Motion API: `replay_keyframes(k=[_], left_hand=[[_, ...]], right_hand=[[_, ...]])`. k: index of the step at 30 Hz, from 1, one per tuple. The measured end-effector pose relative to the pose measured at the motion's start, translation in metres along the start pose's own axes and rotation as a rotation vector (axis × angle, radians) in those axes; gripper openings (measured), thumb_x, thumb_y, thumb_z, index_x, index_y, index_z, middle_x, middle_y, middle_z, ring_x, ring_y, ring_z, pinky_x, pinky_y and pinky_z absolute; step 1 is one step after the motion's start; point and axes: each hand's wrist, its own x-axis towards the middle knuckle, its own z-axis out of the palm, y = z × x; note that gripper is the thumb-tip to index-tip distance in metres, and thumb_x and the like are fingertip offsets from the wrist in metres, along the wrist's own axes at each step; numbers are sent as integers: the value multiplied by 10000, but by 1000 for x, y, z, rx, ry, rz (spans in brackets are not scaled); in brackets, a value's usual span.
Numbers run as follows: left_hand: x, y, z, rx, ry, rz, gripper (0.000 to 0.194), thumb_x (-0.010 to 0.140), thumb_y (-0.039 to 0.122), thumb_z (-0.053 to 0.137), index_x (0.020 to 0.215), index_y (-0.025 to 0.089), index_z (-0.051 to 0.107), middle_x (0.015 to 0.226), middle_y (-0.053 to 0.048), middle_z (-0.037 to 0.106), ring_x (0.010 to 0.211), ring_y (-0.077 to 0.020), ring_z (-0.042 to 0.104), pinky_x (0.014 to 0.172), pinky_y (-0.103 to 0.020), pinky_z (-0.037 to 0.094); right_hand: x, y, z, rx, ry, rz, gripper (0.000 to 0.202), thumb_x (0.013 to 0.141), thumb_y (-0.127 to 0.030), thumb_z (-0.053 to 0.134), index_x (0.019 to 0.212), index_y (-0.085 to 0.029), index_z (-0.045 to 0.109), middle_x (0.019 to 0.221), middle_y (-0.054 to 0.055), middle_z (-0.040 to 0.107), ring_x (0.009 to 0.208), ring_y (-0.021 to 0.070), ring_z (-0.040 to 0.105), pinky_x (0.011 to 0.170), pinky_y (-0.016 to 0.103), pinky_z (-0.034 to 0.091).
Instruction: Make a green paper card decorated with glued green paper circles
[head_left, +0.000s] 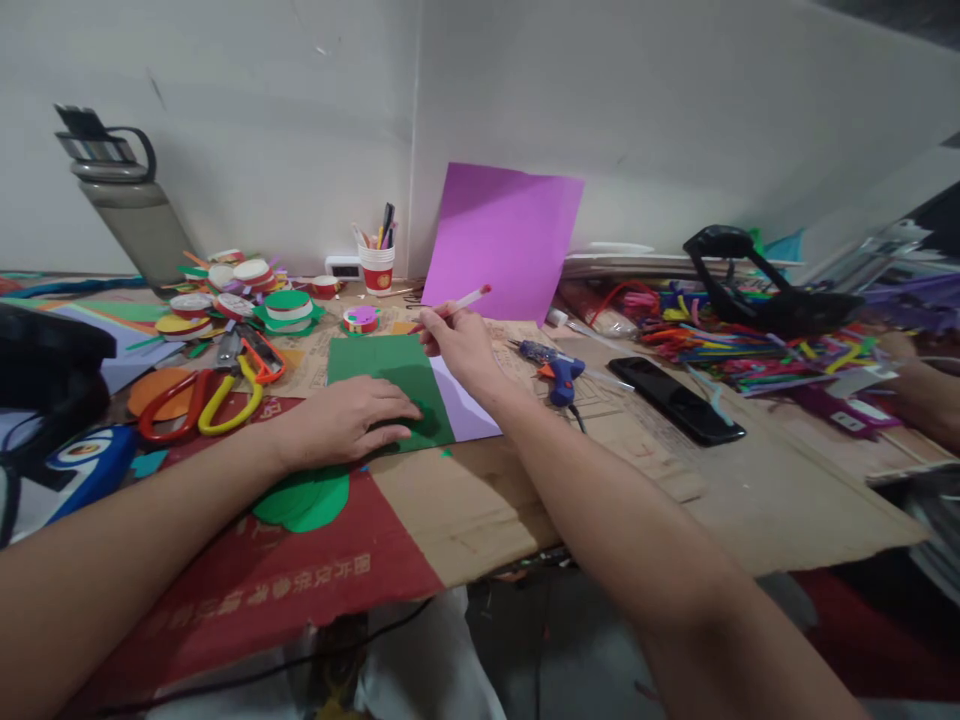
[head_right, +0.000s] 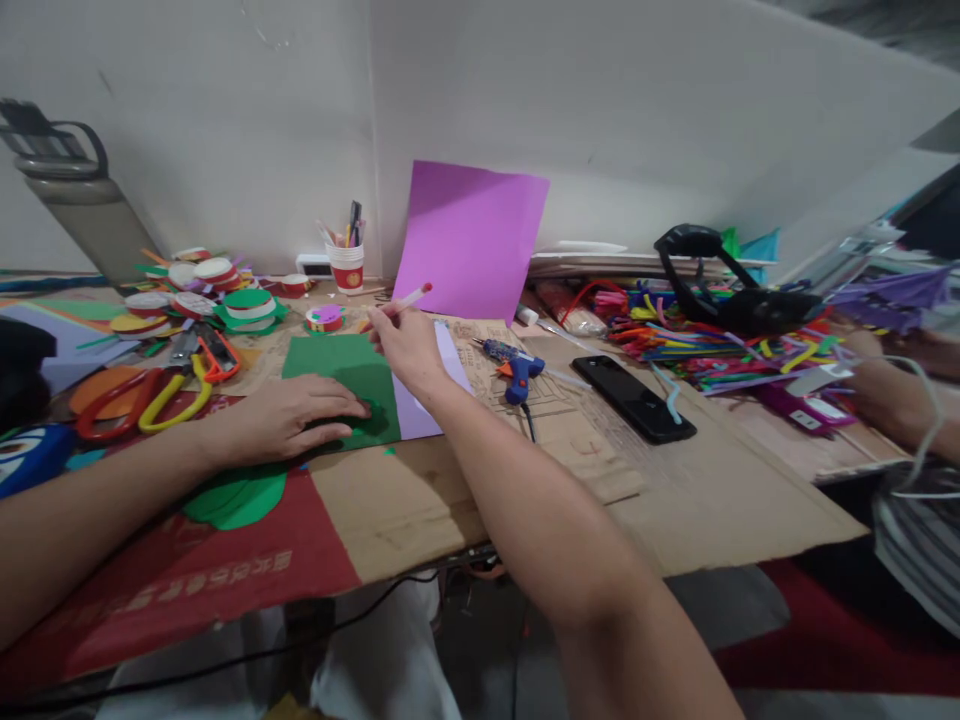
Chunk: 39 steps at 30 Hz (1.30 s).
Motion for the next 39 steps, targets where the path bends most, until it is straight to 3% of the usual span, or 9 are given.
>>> replay_keyframes(k=[6,12,18,22,28,32,39], left_hand=[[1,5,1,26,0,6,292,975,306,440,1016,204,710,1087,-38,724,1038,-190,632,938,-362,420],[-1,13,9,60,32,-22,314,976,293,419,1038,178,704,1074,-81,718,1018,-195,639,919,-344,463],[-4,17,8,1,-27,-104,324,965,281,422,1104,161,689,1178,-110,681,1076,-217,632,943,-351,489],[-4,9,3,-112,-59,-221,343,954,259,418,1205,178,638,1200,-82,676,1089,-212,627,947,-355,491],[-6,-12,4,-276,70,-260,315,947,315,438,1128,204,670,1117,-44,713,1009,-176,653,922,-324,503],[-7,-15,-3,-281,127,-308,311,928,348,478,1123,196,667,1132,-47,708,1034,-189,646,942,-351,494],[-10,-19,0,-248,59,-143,277,941,307,466,1010,207,715,1076,-53,717,1019,-167,643,922,-317,504]], right_hand=[[-5,-1,3,83,-71,35,273,915,-406,503,760,-184,540,624,-24,603,477,64,545,474,176,466],[-1,9,6,27,-91,57,146,867,-329,574,830,-188,562,697,-12,633,607,86,606,513,176,495],[0,7,1,34,-52,57,154,866,-335,573,828,-187,553,665,-26,613,563,77,582,533,193,500],[-2,3,0,61,-52,60,164,870,-337,569,819,-184,543,651,-36,606,537,66,560,528,184,485],[0,-4,-3,94,-12,91,150,877,-322,576,814,-190,545,649,-35,620,536,68,556,531,186,485],[1,-7,-4,111,-1,86,149,880,-308,579,796,-190,544,649,-39,619,517,59,545,518,176,470],[1,-8,-4,120,15,74,125,880,-268,570,791,-182,554,644,-33,621,514,67,548,516,190,471]])
